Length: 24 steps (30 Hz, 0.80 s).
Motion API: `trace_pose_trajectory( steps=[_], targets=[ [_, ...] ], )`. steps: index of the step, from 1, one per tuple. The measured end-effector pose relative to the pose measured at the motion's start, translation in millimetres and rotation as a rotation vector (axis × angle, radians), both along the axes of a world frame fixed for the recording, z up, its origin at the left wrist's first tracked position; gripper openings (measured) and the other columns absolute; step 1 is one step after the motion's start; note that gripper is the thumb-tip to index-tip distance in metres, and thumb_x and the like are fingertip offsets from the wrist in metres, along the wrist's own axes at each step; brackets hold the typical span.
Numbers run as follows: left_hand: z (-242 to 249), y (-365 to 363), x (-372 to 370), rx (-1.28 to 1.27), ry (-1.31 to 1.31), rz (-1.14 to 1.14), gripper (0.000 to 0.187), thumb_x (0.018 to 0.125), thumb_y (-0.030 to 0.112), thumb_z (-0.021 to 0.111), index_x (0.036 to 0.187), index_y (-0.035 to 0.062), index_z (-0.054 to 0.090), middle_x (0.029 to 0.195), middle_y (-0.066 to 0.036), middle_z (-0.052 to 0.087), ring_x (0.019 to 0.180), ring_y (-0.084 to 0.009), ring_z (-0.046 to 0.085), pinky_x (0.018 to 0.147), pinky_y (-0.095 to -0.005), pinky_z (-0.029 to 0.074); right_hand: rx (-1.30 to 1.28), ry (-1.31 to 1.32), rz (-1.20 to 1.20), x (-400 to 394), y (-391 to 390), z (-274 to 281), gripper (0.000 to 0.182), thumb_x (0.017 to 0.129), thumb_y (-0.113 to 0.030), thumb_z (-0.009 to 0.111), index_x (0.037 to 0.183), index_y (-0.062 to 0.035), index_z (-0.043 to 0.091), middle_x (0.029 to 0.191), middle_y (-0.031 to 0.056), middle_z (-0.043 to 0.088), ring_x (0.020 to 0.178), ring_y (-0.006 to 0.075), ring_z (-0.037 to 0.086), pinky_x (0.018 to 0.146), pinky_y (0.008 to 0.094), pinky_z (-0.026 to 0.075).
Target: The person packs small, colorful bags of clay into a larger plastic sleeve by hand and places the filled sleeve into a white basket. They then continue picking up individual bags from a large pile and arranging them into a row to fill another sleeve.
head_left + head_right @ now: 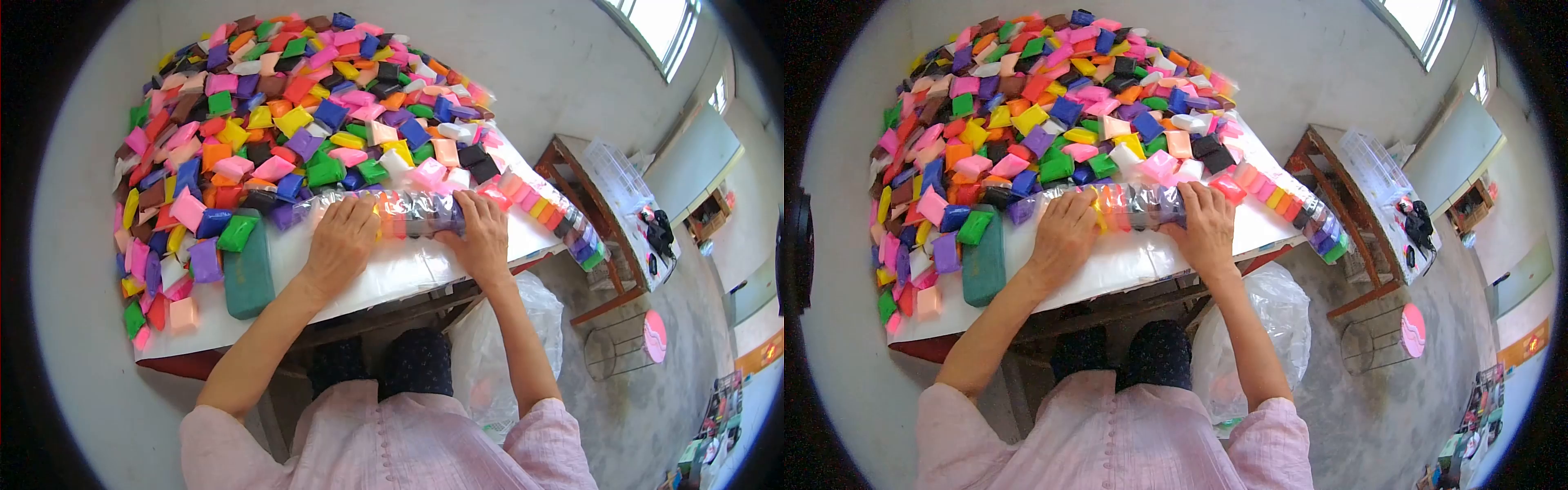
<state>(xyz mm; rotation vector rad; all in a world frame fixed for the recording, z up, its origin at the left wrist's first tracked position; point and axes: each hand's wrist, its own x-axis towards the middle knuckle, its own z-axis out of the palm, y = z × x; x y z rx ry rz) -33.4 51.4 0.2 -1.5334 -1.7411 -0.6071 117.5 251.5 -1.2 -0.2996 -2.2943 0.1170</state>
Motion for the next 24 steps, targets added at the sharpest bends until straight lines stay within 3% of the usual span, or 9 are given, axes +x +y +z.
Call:
trace_pose_trajectory(
  steps=[3,6,9,14,17,18,21,23,24],
  targets=[
    [-2.2,-0.9,-1.3,0.002,-0.008,-0.009,0.021,0.075,0.006,0.067,0.092,0.0005,0.055,0.120,-0.016,0.058,0.108,-0.0333,0.055,0.094,-0.0438,0.045,-0.072,-0.068,0.052,3.2,13.4,-1.1,0.077,0.063,-0.016,0.086,0.133,-0.0115,0.054,0.131,0.0109,0.057,0.121,0.0312,0.053,0.101,0.0441,0.042],
    [3.2,-6.5,2.4,-0.040,0.003,-0.057,0.024,0.080,0.004,0.063,0.102,0.0009,0.056,0.129,-0.018,0.055,0.117,-0.0348,0.053,0.103,-0.0462,0.040,-0.137,-0.101,0.103,7.0,19.4,1.9,0.078,0.064,-0.015,0.086,0.134,-0.0104,0.053,0.133,0.0123,0.056,0.124,0.0324,0.052,0.104,0.0440,0.041],
    [15.1,-28.0,19.3,-0.078,0.018,-0.034,0.049,0.079,0.006,0.064,0.126,0.0049,0.051,0.141,-0.021,0.044,0.132,-0.0377,0.041,0.113,-0.0469,0.030,-0.209,-0.095,0.147,10.3,24.8,1.2,0.082,0.065,-0.015,0.086,0.138,-0.0102,0.050,0.137,0.0140,0.053,0.127,0.0340,0.050,0.107,0.0438,0.040],
    [10.5,-57.2,31.5,0.134,-0.420,0.090,0.090,0.068,-0.003,0.074,0.146,0.0053,0.030,0.153,-0.027,0.022,0.141,-0.0440,0.026,0.117,-0.0486,0.022,-0.258,-0.119,0.167,26.6,21.1,11.8,0.092,0.062,-0.019,0.088,0.144,-0.0128,0.045,0.146,0.0159,0.045,0.133,0.0353,0.045,0.112,0.0471,0.035],
    [6.3,-60.9,26.6,0.264,-0.625,0.124,0.101,0.069,-0.008,0.071,0.153,0.0053,0.017,0.154,-0.026,0.019,0.141,-0.0425,0.027,0.117,-0.0472,0.023,0.030,-0.132,0.045,31.9,-3.0,30.8,0.099,0.058,-0.023,0.089,0.145,-0.0139,0.044,0.151,0.0152,0.039,0.136,0.0348,0.040,0.114,0.0532,0.028],
    [0.5,-57.7,22.0,0.301,-0.695,0.104,0.103,0.068,-0.008,0.072,0.154,0.0055,0.015,0.154,-0.025,0.022,0.139,-0.0403,0.031,0.116,-0.0461,0.025,0.147,-0.097,0.033,29.4,-15.4,35.8,0.092,0.058,-0.024,0.088,0.141,-0.0134,0.049,0.148,0.0140,0.040,0.135,0.0329,0.041,0.114,0.0568,0.024],
    [-4.4,-57.3,16.5,0.305,-0.959,0.069,0.103,0.072,-0.006,0.072,0.155,0.0053,0.011,0.149,-0.023,0.032,0.133,-0.0342,0.041,0.112,-0.0433,0.034,0.282,-0.017,0.227,9.2,-41.7,31.3,0.076,0.064,-0.023,0.084,0.133,-0.0122,0.054,0.139,0.0142,0.046,0.129,0.0313,0.045,0.112,0.0555,0.026],
    [-5.2,-55.0,12.8,0.311,-1.116,0.041,0.099,0.077,-0.004,0.071,0.155,0.0049,0.011,0.144,-0.023,0.039,0.128,-0.0309,0.047,0.109,-0.0415,0.039,0.392,0.026,0.361,-14.3,-58.6,22.6,0.047,0.077,-0.020,0.071,0.121,-0.0078,0.059,0.120,0.0136,0.054,0.110,0.0288,0.055,0.102,0.0512,0.039],
    [-6.5,-52.2,9.1,0.338,-1.178,0.024,0.096,0.080,-0.003,0.070,0.155,0.0047,0.011,0.141,-0.023,0.042,0.125,-0.0296,0.049,0.107,-0.0405,0.040,0.431,0.042,0.406,-25.7,-66.7,22.7,0.038,0.078,-0.017,0.068,0.113,-0.0072,0.059,0.114,0.0125,0.054,0.104,0.0282,0.055,0.097,0.0487,0.042]
  ],
)
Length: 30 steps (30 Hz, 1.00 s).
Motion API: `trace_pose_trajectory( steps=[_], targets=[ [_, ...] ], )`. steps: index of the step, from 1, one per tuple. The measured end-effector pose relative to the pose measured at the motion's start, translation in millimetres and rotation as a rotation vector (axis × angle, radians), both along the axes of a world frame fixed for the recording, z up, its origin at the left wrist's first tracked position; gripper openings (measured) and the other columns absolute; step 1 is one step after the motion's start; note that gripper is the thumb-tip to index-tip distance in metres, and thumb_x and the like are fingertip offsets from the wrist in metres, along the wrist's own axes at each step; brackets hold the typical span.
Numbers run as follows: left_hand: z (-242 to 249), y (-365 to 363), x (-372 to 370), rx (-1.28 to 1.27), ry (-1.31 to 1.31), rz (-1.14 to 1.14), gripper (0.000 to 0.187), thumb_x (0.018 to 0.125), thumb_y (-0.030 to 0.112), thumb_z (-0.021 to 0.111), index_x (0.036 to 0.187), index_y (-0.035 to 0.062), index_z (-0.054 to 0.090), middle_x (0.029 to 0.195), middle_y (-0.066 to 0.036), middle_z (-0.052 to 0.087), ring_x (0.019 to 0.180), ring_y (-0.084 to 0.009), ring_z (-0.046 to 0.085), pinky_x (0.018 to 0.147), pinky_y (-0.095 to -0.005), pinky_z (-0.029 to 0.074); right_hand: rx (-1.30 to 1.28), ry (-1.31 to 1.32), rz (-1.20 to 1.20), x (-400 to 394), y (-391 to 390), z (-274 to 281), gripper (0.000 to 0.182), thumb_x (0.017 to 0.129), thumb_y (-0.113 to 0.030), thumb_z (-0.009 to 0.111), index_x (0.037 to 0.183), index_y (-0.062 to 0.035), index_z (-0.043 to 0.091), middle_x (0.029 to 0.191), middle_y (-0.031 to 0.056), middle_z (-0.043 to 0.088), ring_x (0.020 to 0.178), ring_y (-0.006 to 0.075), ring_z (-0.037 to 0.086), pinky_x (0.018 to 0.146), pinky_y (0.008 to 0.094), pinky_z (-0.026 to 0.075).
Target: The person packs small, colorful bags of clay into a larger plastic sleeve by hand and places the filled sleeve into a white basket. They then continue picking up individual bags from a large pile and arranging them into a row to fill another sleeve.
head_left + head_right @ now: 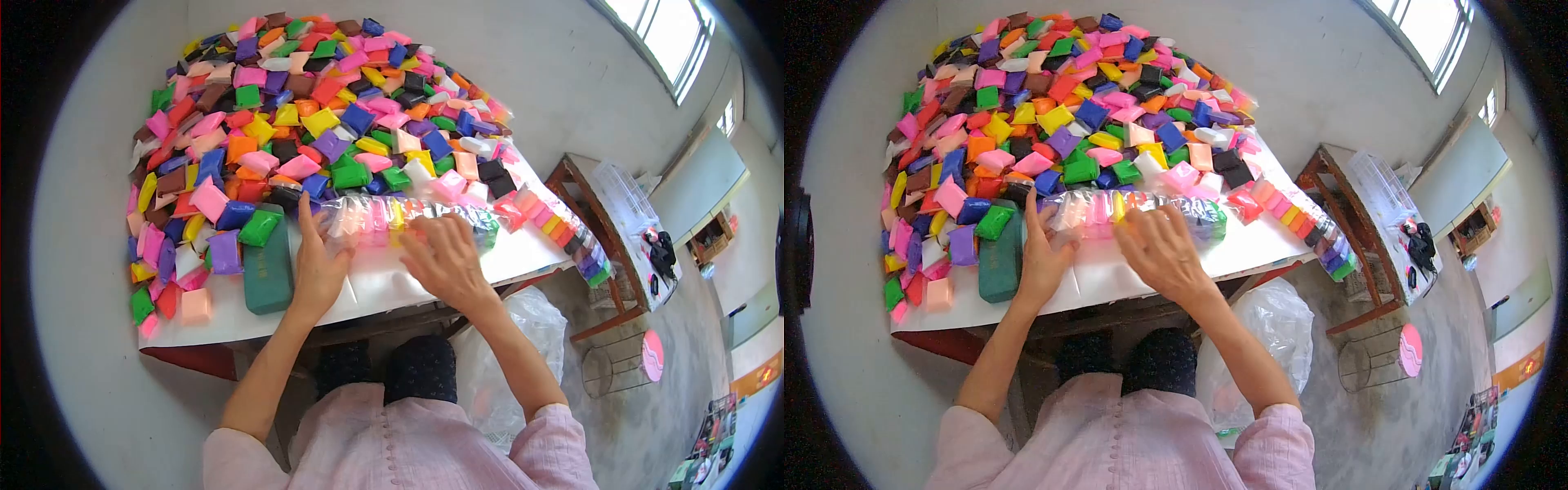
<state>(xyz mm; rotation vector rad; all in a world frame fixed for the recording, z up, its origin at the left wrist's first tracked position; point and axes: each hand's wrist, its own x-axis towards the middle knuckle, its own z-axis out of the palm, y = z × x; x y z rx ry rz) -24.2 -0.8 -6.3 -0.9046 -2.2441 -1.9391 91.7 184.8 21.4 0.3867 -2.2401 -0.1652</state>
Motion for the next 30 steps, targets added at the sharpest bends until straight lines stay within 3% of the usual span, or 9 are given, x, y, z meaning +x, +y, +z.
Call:
trace_pose_trajectory(
  steps=[4,7,10,13,22,30],
  targets=[
    [-15.1,4.0,-10.9,0.134,-0.055,-0.068,0.087,0.086,0.009,0.073,0.152,0.0020,0.017,0.125,-0.024,0.058,0.115,-0.0335,0.059,0.102,-0.0398,0.044,0.041,-0.010,0.052,-35.0,-11.2,-5.1,0.016,0.078,-0.010,0.062,0.092,-0.0073,0.055,0.097,0.0097,0.051,0.090,0.0268,0.054,0.085,0.0431,0.045],
    [-18.2,5.0,-14.2,0.145,-0.090,-0.067,0.078,0.084,0.012,0.075,0.147,-0.0005,0.031,0.126,-0.022,0.059,0.116,-0.0305,0.059,0.101,-0.0395,0.044,0.094,0.065,0.046,-47.0,-12.3,-8.3,0.013,0.077,-0.010,0.063,0.087,-0.0073,0.055,0.091,0.0094,0.049,0.086,0.0265,0.052,0.080,0.0413,0.045],
    [-24.1,5.4,-21.2,0.018,-0.004,-0.051,0.071,0.086,0.015,0.075,0.144,-0.0037,0.040,0.127,-0.017,0.058,0.116,-0.0216,0.056,0.101,-0.0338,0.045,0.071,0.045,0.046,-44.5,-13.8,-7.3,0.020,0.074,-0.007,0.071,0.090,-0.0071,0.058,0.095,0.0079,0.053,0.086,0.0254,0.055,0.076,0.0407,0.045],
    [-21.5,6.5,-18.5,-0.042,-0.001,0.017,0.064,0.085,0.019,0.077,0.138,-0.0036,0.050,0.127,-0.018,0.059,0.114,-0.0210,0.057,0.099,-0.0329,0.045,0.062,0.073,0.093,-44.2,-18.6,-9.1,0.013,0.077,-0.009,0.063,0.087,-0.0061,0.056,0.089,0.0094,0.050,0.083,0.0253,0.052,0.076,0.0378,0.043],
    [-14.4,5.3,-9.8,-0.162,0.075,0.063,0.071,0.082,0.032,0.081,0.137,-0.0021,0.051,0.110,-0.016,0.056,0.102,-0.0238,0.055,0.090,-0.0346,0.047,-0.328,-0.016,0.289,-42.7,-19.0,-6.5,0.017,0.078,-0.003,0.069,0.089,-0.0051,0.056,0.084,0.0098,0.053,0.078,0.0297,0.056,0.069,0.0397,0.045],
    [-19.1,3.3,-11.1,-0.209,0.172,0.074,0.068,0.087,0.036,0.075,0.137,-0.0019,0.049,0.112,-0.020,0.055,0.103,-0.0289,0.055,0.090,-0.0364,0.046,-0.523,-0.153,0.330,-42.9,-12.3,0.5,0.012,0.078,-0.005,0.071,0.084,-0.0057,0.060,0.080,0.0099,0.054,0.074,0.0290,0.057,0.064,0.0387,0.046]
  ],
)
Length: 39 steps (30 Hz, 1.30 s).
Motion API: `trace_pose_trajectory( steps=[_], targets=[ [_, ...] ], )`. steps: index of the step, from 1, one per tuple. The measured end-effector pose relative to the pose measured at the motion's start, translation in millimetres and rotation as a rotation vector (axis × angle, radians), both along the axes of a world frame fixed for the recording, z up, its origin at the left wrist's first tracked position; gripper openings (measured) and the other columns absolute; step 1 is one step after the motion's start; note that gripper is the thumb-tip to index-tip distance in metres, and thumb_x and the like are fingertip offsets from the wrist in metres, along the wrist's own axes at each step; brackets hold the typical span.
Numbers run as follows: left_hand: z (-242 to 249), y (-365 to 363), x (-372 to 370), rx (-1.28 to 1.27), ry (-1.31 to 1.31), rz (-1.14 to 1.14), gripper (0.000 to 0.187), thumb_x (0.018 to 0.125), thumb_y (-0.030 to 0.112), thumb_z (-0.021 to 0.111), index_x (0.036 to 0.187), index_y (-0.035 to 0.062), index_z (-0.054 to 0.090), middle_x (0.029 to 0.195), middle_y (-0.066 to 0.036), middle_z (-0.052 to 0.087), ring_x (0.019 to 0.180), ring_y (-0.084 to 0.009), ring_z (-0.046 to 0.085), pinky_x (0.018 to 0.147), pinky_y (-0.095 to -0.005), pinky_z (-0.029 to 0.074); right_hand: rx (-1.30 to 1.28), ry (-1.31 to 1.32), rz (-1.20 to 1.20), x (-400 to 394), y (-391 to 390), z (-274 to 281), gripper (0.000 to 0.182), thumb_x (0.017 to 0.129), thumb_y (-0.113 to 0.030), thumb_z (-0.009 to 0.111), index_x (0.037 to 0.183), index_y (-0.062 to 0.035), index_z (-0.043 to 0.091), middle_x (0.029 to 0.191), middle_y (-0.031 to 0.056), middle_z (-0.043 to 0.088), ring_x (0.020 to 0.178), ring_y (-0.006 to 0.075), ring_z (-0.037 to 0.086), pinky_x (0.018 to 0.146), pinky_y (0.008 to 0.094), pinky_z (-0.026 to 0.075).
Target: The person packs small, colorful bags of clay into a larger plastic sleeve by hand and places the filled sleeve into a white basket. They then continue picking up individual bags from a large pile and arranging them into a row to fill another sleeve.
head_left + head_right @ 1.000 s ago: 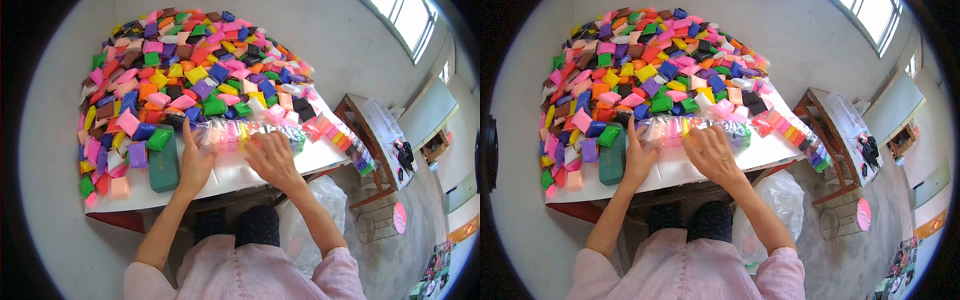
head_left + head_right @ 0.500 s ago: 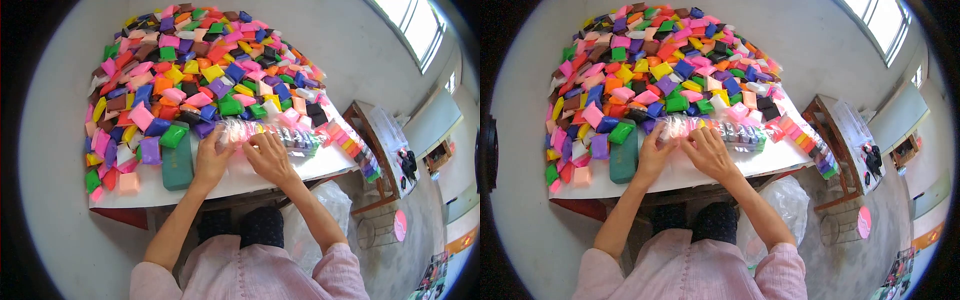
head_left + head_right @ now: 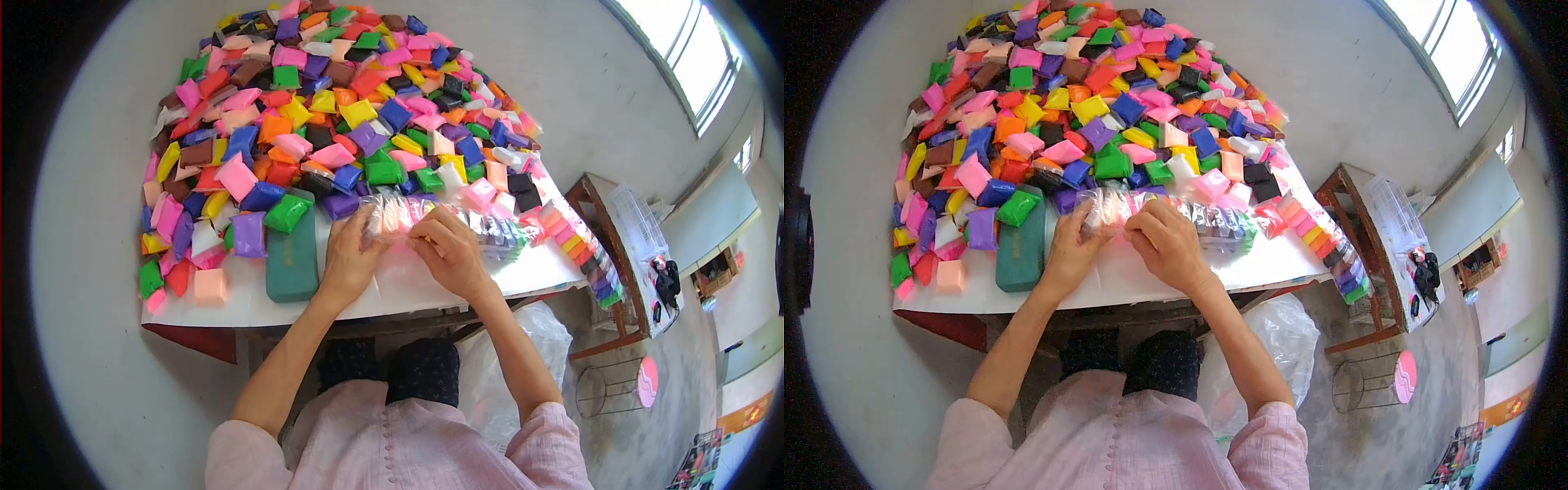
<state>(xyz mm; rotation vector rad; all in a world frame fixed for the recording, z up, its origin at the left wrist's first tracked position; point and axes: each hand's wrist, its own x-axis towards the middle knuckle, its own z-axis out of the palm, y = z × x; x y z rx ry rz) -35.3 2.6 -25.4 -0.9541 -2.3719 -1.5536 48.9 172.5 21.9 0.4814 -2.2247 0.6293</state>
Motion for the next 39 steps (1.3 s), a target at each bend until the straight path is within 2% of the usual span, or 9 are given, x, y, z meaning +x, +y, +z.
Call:
trace_pose_trajectory(
  steps=[4,8,14,22,25,29,32,34,39],
  targets=[
    [5.1,-0.3,5.1,0.022,-0.021,0.006,0.061,0.090,0.041,0.067,0.132,-0.0006,0.054,0.121,-0.023,0.060,0.116,-0.0375,0.052,0.101,-0.0436,0.041,-0.064,-0.079,0.024,-0.8,4.7,0.7,0.012,0.077,-0.007,0.073,0.084,-0.0062,0.062,0.079,0.0094,0.055,0.073,0.0282,0.058,0.063,0.0376,0.047],
    [5.1,-0.2,4.6,0.049,-0.042,-0.005,0.060,0.090,0.039,0.070,0.133,0.0009,0.054,0.117,-0.020,0.059,0.109,-0.0335,0.053,0.096,-0.0407,0.043,-0.067,-0.148,-0.017,1.5,0.8,5.4,0.013,0.076,-0.006,0.072,0.085,-0.0068,0.062,0.081,0.0083,0.055,0.074,0.0270,0.058,0.065,0.0374,0.046],
    [2.3,-0.1,1.6,0.034,-0.044,-0.031,0.060,0.089,0.035,0.073,0.134,0.0016,0.053,0.109,-0.017,0.055,0.099,-0.0254,0.057,0.089,-0.0348,0.047,0.363,0.137,-0.114,-5.8,-8.5,8.4,0.019,0.072,-0.007,0.073,0.086,-0.0084,0.061,0.085,0.0071,0.053,0.079,0.0274,0.057,0.071,0.0384,0.045],
    [5.6,-1.5,4.2,0.025,-0.013,-0.043,0.056,0.088,0.032,0.073,0.133,0.0049,0.055,0.114,-0.018,0.056,0.103,-0.0285,0.055,0.090,-0.0372,0.047,0.011,-0.037,-0.047,-12.9,-7.4,4.9,0.014,0.073,-0.010,0.077,0.077,-0.0098,0.065,0.073,0.0046,0.055,0.069,0.0249,0.059,0.059,0.0364,0.046],
    [9.7,-0.4,9.6,0.119,0.026,-0.023,0.040,0.092,0.034,0.066,0.120,0.0060,0.062,0.109,-0.015,0.066,0.096,-0.0338,0.053,0.089,-0.0432,0.044,-0.079,-0.098,-0.025,-13.1,-8.8,7.4,0.014,0.074,-0.010,0.080,0.075,-0.0065,0.067,0.070,0.0043,0.055,0.063,0.0188,0.055,0.055,0.0311,0.043],
    [6.4,-0.1,7.4,0.083,0.073,-0.027,0.049,0.092,0.028,0.066,0.135,0.0075,0.054,0.107,-0.015,0.066,0.096,-0.0335,0.054,0.089,-0.0424,0.043,-0.114,-0.154,-0.020,-11.7,-7.8,9.6,0.018,0.074,-0.011,0.083,0.075,-0.0043,0.066,0.071,0.0046,0.057,0.060,0.0163,0.054,0.054,0.0293,0.042],
    [9.9,0.9,8.4,0.068,0.102,-0.045,0.063,0.089,0.016,0.066,0.147,0.0087,0.042,0.106,-0.014,0.066,0.095,-0.0334,0.055,0.089,-0.0412,0.042,0.000,-0.124,-0.055,-6.8,-16.6,20.2,0.019,0.074,-0.017,0.079,0.080,-0.0090,0.063,0.075,0.0055,0.056,0.069,0.0246,0.059,0.059,0.0379,0.046],
    [6.0,1.5,6.1,0.096,0.172,-0.083,0.074,0.087,0.006,0.065,0.153,0.0093,0.032,0.105,-0.014,0.066,0.096,-0.0334,0.057,0.089,-0.0402,0.041,0.187,0.031,-0.116,-9.3,-25.7,22.7,0.020,0.073,-0.018,0.077,0.080,-0.0089,0.060,0.076,0.0065,0.054,0.073,0.0255,0.059,0.063,0.0391,0.044],
    [4.2,1.7,5.3,0.100,0.288,-0.057,0.079,0.083,-0.003,0.061,0.155,0.0071,0.028,0.105,-0.016,0.066,0.098,-0.0322,0.060,0.090,-0.0392,0.039,0.407,0.157,-0.210,-14.0,-38.9,20.2,0.021,0.073,-0.018,0.071,0.082,-0.0087,0.055,0.078,0.0077,0.051,0.079,0.0266,0.056,0.068,0.0412,0.042]
  ],
)
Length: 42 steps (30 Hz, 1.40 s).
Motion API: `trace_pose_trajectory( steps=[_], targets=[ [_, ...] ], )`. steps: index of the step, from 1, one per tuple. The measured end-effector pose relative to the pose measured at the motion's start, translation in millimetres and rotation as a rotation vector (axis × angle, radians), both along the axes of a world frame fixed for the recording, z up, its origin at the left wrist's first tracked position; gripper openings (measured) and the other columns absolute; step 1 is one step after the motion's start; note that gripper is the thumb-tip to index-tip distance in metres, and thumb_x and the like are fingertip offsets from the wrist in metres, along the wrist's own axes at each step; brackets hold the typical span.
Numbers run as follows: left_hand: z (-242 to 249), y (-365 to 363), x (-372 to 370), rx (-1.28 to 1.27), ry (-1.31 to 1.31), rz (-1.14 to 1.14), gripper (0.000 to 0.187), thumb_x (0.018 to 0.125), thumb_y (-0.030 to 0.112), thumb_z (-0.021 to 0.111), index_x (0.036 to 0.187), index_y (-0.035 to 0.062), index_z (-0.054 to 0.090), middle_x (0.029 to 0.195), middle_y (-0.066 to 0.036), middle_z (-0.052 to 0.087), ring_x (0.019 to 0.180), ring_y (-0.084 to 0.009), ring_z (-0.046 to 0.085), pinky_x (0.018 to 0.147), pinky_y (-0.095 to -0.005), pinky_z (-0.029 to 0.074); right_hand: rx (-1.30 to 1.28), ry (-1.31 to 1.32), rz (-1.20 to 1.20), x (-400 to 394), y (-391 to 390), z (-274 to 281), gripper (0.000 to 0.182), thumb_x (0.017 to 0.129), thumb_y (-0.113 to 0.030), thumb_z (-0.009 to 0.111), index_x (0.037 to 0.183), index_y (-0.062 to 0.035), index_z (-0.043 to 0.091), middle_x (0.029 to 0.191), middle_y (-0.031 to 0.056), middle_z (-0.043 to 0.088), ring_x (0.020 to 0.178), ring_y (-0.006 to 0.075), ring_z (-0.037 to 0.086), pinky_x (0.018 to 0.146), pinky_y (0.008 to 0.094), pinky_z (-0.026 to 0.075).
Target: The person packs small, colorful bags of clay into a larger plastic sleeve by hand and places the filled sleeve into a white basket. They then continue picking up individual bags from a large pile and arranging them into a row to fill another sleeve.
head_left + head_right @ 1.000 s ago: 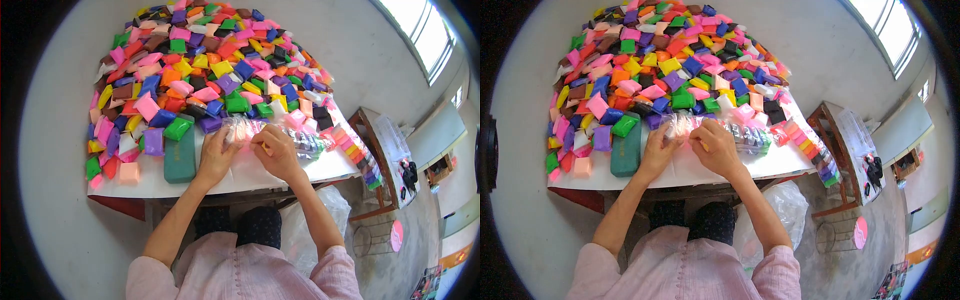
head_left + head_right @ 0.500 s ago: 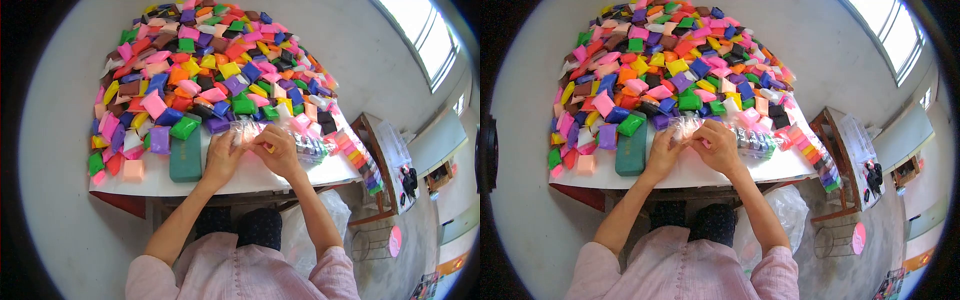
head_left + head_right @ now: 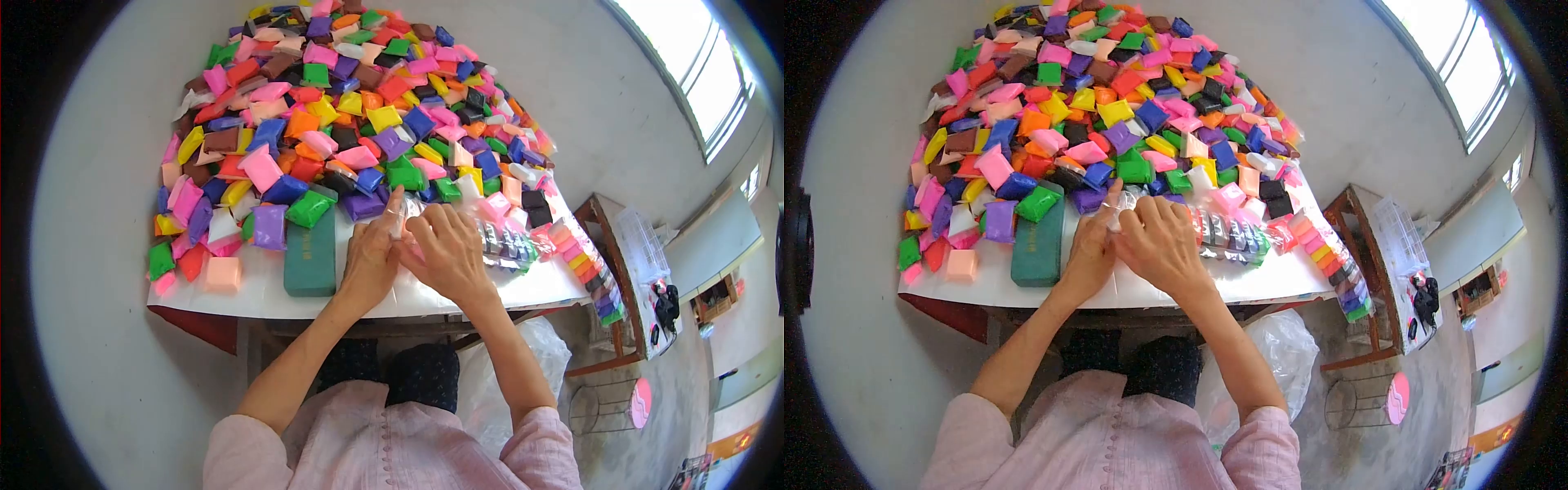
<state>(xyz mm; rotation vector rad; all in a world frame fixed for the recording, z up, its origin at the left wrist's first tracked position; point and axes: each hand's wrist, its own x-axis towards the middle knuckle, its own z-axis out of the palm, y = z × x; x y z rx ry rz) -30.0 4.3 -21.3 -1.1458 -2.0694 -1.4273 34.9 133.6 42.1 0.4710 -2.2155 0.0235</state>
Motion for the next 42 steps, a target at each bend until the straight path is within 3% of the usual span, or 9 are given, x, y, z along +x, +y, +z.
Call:
trace_pose_trajectory(
  steps=[5,8,13,16,23,26,32,42],
  targets=[
    [5.4,-2.6,4.0,-0.030,-0.042,0.004,0.075,0.086,0.001,0.061,0.153,0.0059,0.029,0.105,-0.016,0.066,0.098,-0.0328,0.060,0.090,-0.0403,0.040,0.081,0.015,-0.046,-3.9,0.5,-8.8,0.017,0.076,-0.014,0.069,0.081,-0.0078,0.054,0.078,0.0078,0.052,0.076,0.0265,0.057,0.064,0.0400,0.042],
    [4.7,-2.0,3.0,-0.017,-0.026,0.000,0.070,0.090,0.009,0.063,0.152,0.0050,0.031,0.105,-0.017,0.065,0.097,-0.0334,0.060,0.090,-0.0408,0.040,-0.196,-0.051,0.030,-2.6,1.9,-1.4,0.013,0.080,-0.011,0.067,0.080,-0.0073,0.055,0.078,0.0090,0.053,0.072,0.0279,0.058,0.062,0.0410,0.043],
    [-0.4,1.4,-3.2,-0.034,-0.063,0.008,0.070,0.092,0.025,0.066,0.150,0.0024,0.034,0.109,-0.020,0.065,0.096,-0.0356,0.059,0.090,-0.0425,0.042,-0.514,-0.241,0.126,0.4,14.4,18.4,0.008,0.086,-0.006,0.063,0.092,-0.0025,0.060,0.080,0.0132,0.064,0.065,0.0315,0.062,0.058,0.0395,0.047],
    [-1.3,2.2,-1.1,-0.012,-0.187,0.019,0.073,0.086,0.014,0.073,0.149,0.0071,0.036,0.117,-0.019,0.061,0.100,-0.0361,0.055,0.091,-0.0429,0.043,-0.534,-0.290,0.135,1.9,14.4,21.3,0.013,0.085,-0.011,0.067,0.093,-0.0033,0.060,0.079,0.0118,0.062,0.068,0.0297,0.061,0.060,0.0402,0.047],
    [11.9,-4.0,2.0,-0.085,-0.341,0.009,0.070,0.087,0.035,0.072,0.141,0.0004,0.046,0.117,-0.022,0.060,0.103,-0.0340,0.054,0.093,-0.0413,0.044,0.028,-0.089,0.028,28.3,20.5,15.9,0.033,0.074,-0.016,0.074,0.102,-0.0065,0.058,0.102,0.0079,0.055,0.091,0.0264,0.055,0.077,0.0392,0.042],
    [11.3,-3.7,1.2,-0.101,-0.329,0.032,0.069,0.087,0.039,0.072,0.139,-0.0015,0.049,0.118,-0.022,0.060,0.104,-0.0330,0.054,0.093,-0.0403,0.044,0.149,-0.020,-0.075,28.6,26.9,4.3,0.030,0.072,-0.012,0.072,0.099,-0.0058,0.059,0.096,0.0076,0.055,0.088,0.0254,0.056,0.074,0.0394,0.043],
    [1.6,1.9,-5.7,-0.066,-0.278,0.058,0.067,0.087,0.040,0.073,0.133,-0.0044,0.053,0.114,-0.021,0.062,0.103,-0.0318,0.055,0.091,-0.0396,0.045,0.076,0.044,-0.037,25.8,35.8,-5.0,0.022,0.072,-0.004,0.067,0.092,-0.0053,0.060,0.089,0.0069,0.055,0.081,0.0241,0.057,0.070,0.0376,0.045],
    [5.6,6.4,3.6,-0.086,-0.232,0.156,0.063,0.087,0.042,0.072,0.127,-0.0053,0.057,0.105,-0.021,0.064,0.093,-0.0321,0.057,0.085,-0.0419,0.046,0.093,0.042,0.028,27.2,36.3,-8.1,0.026,0.071,-0.003,0.067,0.097,-0.0033,0.061,0.089,0.0068,0.055,0.080,0.0236,0.057,0.070,0.0366,0.047]
  ],
)
